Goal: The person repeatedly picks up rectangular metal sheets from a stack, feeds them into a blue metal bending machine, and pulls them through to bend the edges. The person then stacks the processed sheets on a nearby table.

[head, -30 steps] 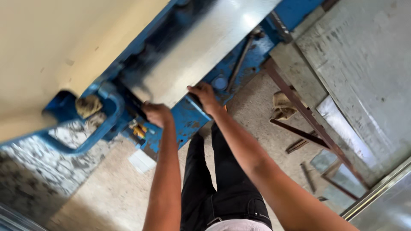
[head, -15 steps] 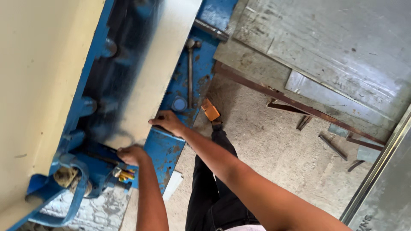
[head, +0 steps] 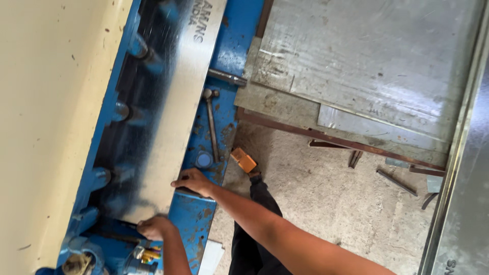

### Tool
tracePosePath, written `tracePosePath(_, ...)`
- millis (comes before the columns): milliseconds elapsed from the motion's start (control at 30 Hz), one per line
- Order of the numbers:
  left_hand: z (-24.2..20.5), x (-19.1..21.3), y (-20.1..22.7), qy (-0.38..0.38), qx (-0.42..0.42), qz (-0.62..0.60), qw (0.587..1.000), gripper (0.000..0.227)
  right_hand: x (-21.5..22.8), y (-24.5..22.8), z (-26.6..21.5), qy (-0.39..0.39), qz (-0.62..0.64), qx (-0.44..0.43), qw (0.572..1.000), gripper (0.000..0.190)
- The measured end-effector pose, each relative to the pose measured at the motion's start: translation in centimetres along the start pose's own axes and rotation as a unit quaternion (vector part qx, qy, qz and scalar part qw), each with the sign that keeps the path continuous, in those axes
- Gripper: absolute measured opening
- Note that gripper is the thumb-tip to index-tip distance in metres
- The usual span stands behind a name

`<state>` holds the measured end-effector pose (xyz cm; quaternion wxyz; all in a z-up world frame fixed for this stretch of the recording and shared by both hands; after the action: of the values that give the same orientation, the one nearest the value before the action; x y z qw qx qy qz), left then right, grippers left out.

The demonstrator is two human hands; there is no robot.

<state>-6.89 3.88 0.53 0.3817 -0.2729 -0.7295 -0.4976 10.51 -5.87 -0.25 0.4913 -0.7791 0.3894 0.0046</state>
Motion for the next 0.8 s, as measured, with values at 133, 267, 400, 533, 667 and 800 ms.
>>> tracePosePath(133, -0.2, 0.0, 0.1, -0.009, 0.011, 0.015, 1.000, 0.040, 0.4, 0.8, 0.4, 0.002, -0.027, -0.010, 1.000, 0.036)
tracePosePath(267, -0.1, 0.0, 0.1, -0.019, 0.011, 0.006, 1.000, 0.039, 0.3, 0.3, 0.3, -0.007, 0.001, -0.019, 1.000, 0.038)
tracePosePath(400, -0.3, 0.1, 0.1, -0.048, 0.029, -0.014, 0.998, 0.039, 0.3, -0.1, -0.1, -0.008, -0.005, -0.016, 1.000, 0.041)
tracePosePath(533, -0.5, 0.2, 0.4, -0.069, 0.055, -0.013, 0.996, 0.040, 0.4, -0.2, -0.2, -0.008, -0.014, -0.014, 1.000, 0.044)
tracePosePath(667, -0.7, 0.5, 0.6, -0.068, 0.046, -0.008, 0.997, 0.041, 0.5, -0.4, -0.2, -0.011, -0.018, -0.021, 1.000, 0.046)
tracePosePath(800, -1.1, 1.0, 1.1, -0.081, 0.059, -0.004, 0.995, 0.043, 0.6, -0.2, -0.1, -0.014, -0.021, -0.032, 0.999, 0.047)
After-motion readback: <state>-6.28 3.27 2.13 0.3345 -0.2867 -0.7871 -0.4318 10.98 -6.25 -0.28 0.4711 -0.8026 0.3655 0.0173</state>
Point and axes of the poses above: each hand's wrist, its own z-axis towards the middle knuckle, its own x-axis out of the back of the hand, y = z × x, the point moved 1 cm from there along z, towards the middle knuckle, and after that the axes turned 6 degrees about -y, right-handed, at the moved point
